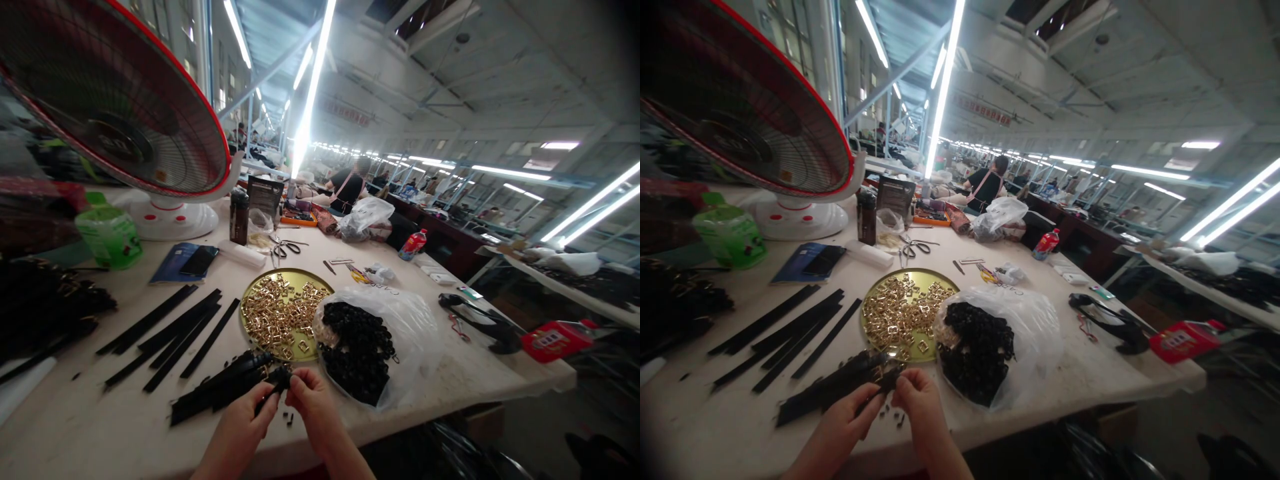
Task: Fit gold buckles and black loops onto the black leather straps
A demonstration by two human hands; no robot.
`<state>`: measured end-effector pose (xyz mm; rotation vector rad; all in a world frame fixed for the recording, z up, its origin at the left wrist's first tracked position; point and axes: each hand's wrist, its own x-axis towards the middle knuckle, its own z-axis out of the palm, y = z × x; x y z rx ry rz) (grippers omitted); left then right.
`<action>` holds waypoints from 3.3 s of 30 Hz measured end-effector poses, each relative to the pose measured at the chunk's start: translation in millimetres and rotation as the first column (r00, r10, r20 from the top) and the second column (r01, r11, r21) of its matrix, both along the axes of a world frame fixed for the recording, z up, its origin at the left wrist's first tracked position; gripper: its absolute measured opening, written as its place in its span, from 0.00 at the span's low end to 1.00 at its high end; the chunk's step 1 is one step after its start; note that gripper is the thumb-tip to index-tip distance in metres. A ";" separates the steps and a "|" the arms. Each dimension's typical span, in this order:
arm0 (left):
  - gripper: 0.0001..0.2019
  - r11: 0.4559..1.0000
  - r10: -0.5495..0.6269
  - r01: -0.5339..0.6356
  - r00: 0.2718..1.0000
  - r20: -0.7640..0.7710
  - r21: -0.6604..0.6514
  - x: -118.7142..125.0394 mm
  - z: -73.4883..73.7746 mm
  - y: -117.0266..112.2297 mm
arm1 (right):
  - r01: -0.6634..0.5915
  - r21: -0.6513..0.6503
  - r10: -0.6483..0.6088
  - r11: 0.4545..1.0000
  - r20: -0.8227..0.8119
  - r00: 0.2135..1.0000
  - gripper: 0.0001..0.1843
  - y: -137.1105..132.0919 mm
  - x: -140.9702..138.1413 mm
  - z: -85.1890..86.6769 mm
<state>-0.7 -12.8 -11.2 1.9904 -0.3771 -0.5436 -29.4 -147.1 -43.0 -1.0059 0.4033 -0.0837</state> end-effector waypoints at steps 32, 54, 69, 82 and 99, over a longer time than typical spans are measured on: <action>0.12 0.980 -0.153 0.132 0.979 0.138 0.148 -0.7 0.4 10.5 | -0.159 -0.204 0.155 0.966 -0.039 0.987 0.11 -3.3 -11.4 -11.4; 0.11 0.992 0.045 -0.056 0.995 -0.092 -0.113 -2.6 -14.8 15.5 | -0.040 -0.069 0.042 0.997 0.028 0.999 0.17 20.0 -16.7 -10.4; 0.08 0.997 -0.072 0.073 0.995 -0.075 0.013 -7.5 -7.9 16.2 | -0.391 0.159 0.410 0.907 -0.117 0.904 0.16 8.2 -27.6 -2.0; 0.05 0.967 -0.097 0.061 0.986 0.136 0.247 -13.5 3.9 14.8 | -0.142 0.013 0.142 0.990 -0.013 0.990 0.15 8.3 -29.9 -4.6; 0.13 0.982 -0.191 0.191 0.981 -0.042 -0.004 -9.5 -1.4 26.1 | -0.280 -0.356 0.246 0.892 -0.137 0.960 0.12 7.2 -28.3 -4.7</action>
